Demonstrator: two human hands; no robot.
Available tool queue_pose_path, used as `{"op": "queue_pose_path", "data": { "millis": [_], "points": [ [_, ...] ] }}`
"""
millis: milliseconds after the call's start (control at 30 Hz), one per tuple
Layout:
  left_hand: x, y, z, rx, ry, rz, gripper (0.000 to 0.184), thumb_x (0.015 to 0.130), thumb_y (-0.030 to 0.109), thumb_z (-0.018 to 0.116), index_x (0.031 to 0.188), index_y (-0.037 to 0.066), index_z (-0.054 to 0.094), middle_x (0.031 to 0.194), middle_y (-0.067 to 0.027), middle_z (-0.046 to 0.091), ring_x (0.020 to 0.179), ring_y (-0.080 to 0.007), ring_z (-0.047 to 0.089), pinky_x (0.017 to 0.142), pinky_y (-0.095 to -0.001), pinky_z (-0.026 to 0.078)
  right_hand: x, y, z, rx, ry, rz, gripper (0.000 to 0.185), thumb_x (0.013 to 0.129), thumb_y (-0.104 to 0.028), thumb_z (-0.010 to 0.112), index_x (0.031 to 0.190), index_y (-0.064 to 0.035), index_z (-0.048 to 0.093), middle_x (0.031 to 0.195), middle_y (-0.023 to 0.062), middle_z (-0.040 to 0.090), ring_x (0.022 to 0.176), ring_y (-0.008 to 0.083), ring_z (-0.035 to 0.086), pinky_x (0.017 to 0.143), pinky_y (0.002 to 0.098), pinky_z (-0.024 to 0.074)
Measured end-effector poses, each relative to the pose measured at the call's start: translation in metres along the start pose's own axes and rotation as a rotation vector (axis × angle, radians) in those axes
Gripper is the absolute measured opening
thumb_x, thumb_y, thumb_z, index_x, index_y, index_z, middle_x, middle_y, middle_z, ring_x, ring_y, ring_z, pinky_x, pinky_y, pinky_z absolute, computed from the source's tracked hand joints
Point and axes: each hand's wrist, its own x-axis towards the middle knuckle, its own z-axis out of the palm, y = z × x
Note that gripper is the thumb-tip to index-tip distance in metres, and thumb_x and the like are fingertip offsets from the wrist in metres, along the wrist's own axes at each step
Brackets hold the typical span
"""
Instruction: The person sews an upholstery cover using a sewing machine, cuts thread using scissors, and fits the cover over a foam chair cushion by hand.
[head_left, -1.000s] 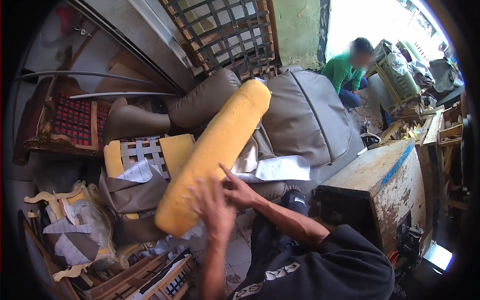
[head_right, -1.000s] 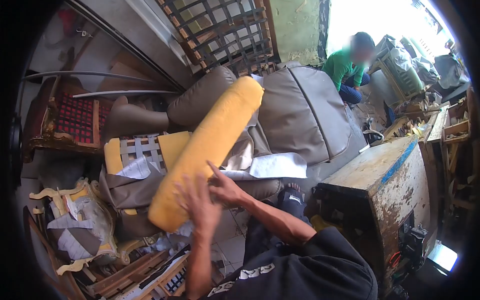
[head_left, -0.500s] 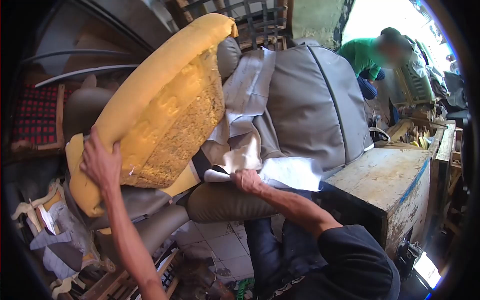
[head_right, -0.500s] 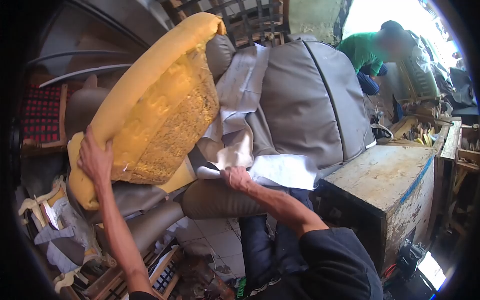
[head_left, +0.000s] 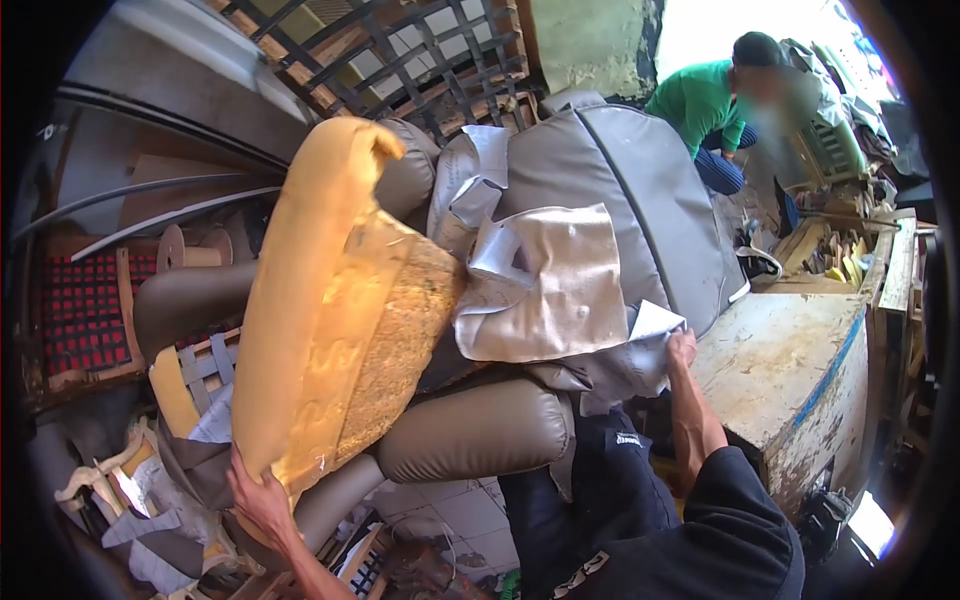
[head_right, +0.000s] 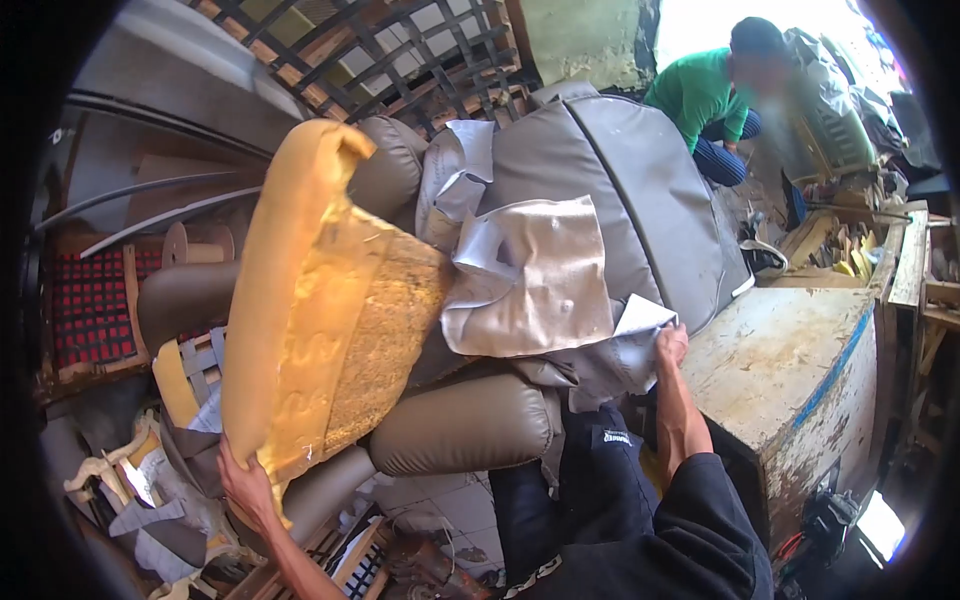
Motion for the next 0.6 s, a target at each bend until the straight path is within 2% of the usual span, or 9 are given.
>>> {"op": "queue_pose_path", "data": {
  "millis": [33, 100, 133, 200, 267, 367, 500, 567, 600],
  "points": [
    [-0.010, -0.002, 0.009, 0.000, -0.002, 0.005, 0.068, 0.080, 0.001, 0.071, 0.144, 0.014, 0.050, 0.121, -0.0218, 0.061, 0.110, -0.0450, 0.061, 0.089, -0.0522, 0.049, -0.012, -0.011, 0.000, -0.189, 0.081, -0.025, 0.037, 0.095, -0.022, 0.053, 0.127, -0.0064, 0.062, 0.125, 0.0261, 0.061, 0.117, 0.0435, 0.057, 0.098, 0.0492, 0.0456],
    [-0.029, -0.001, 0.020, 0.039, 0.033, -0.047, 0.069, 0.081, 0.003, 0.071, 0.145, 0.014, 0.049, 0.118, -0.0236, 0.060, 0.109, -0.0458, 0.061, 0.087, -0.0534, 0.049, -0.057, -0.068, -0.038, -0.087, 0.369, -0.736, 0.042, 0.091, -0.013, 0.053, 0.132, -0.0018, 0.056, 0.128, 0.0273, 0.056, 0.122, 0.0442, 0.052, 0.102, 0.0515, 0.0425],
    [-0.030, 0.002, 0.019, 0.049, 0.024, -0.050, 0.069, 0.081, 0.003, 0.071, 0.145, 0.014, 0.049, 0.118, -0.0236, 0.060, 0.109, -0.0458, 0.061, 0.087, -0.0534, 0.049, -0.093, -0.117, -0.065, -0.042, -0.087, -0.662, 0.046, 0.087, -0.010, 0.056, 0.131, 0.0030, 0.054, 0.126, 0.0275, 0.056, 0.122, 0.0433, 0.051, 0.107, 0.0518, 0.0389],
    [-0.026, 0.018, 0.020, 0.110, 0.063, -0.064, 0.072, 0.080, 0.005, 0.071, 0.147, 0.014, 0.046, 0.115, -0.0241, 0.060, 0.107, -0.0463, 0.061, 0.086, -0.0553, 0.049, -0.140, -0.136, -0.035, -0.162, -0.458, -1.266, 0.058, 0.087, -0.021, 0.063, 0.140, -0.0021, 0.047, 0.139, 0.0225, 0.050, 0.133, 0.0411, 0.044, 0.114, 0.0537, 0.0310],
    [-0.024, 0.036, 0.018, 0.136, 0.050, -0.083, 0.072, 0.081, 0.005, 0.071, 0.148, 0.013, 0.043, 0.112, -0.0243, 0.059, 0.106, -0.0467, 0.061, 0.086, -0.0563, 0.048, -0.187, -0.141, 0.008, -0.223, -0.455, -1.559, 0.063, 0.089, -0.028, 0.061, 0.146, -0.0071, 0.045, 0.146, 0.0199, 0.046, 0.140, 0.0386, 0.038, 0.117, 0.0589, 0.0257],
    [-0.022, 0.032, 0.016, 0.177, 0.015, -0.068, 0.072, 0.083, 0.008, 0.070, 0.148, 0.014, 0.041, 0.112, -0.0255, 0.059, 0.105, -0.0481, 0.061, 0.087, -0.0560, 0.049, -0.181, -0.125, 0.089, -0.479, -0.353, -1.559, 0.060, 0.089, -0.032, 0.061, 0.144, -0.0126, 0.050, 0.145, 0.0194, 0.047, 0.138, 0.0354, 0.041, 0.117, 0.0626, 0.0221],
    [-0.023, 0.031, 0.003, 0.218, -0.058, -0.071, 0.070, 0.083, 0.008, 0.070, 0.147, 0.013, 0.042, 0.116, -0.0271, 0.059, 0.107, -0.0477, 0.061, 0.088, -0.0542, 0.050, -0.161, -0.140, 0.110, -0.687, -0.675, -1.499, 0.035, 0.093, -0.035, 0.057, 0.121, -0.0148, 0.066, 0.127, 0.0166, 0.063, 0.122, 0.0328, 0.058, 0.100, 0.0546, 0.0448],
    [-0.028, 0.025, -0.009, 0.178, -0.064, -0.062, 0.064, 0.083, 0.002, 0.066, 0.143, 0.008, 0.048, 0.122, -0.0261, 0.061, 0.109, -0.0458, 0.062, 0.090, -0.0516, 0.050, -0.143, -0.174, 0.085, -0.419, -0.815, -1.214, 0.025, 0.094, -0.033, 0.057, 0.102, -0.0138, 0.071, 0.096, 0.0130, 0.073, 0.089, 0.0330, 0.071, 0.074, 0.0481, 0.0552],
    [-0.034, 0.017, -0.012, 0.173, -0.061, -0.072, 0.064, 0.083, 0.002, 0.066, 0.143, 0.008, 0.048, 0.122, -0.0261, 0.061, 0.109, -0.0458, 0.062, 0.090, -0.0516, 0.050, -0.124, -0.185, 0.070, -0.276, -0.626, -1.397, 0.025, 0.094, -0.036, 0.060, 0.095, -0.0134, 0.071, 0.080, 0.0118, 0.072, 0.067, 0.0344, 0.070, 0.060, 0.0480, 0.0550]
  ]
}}
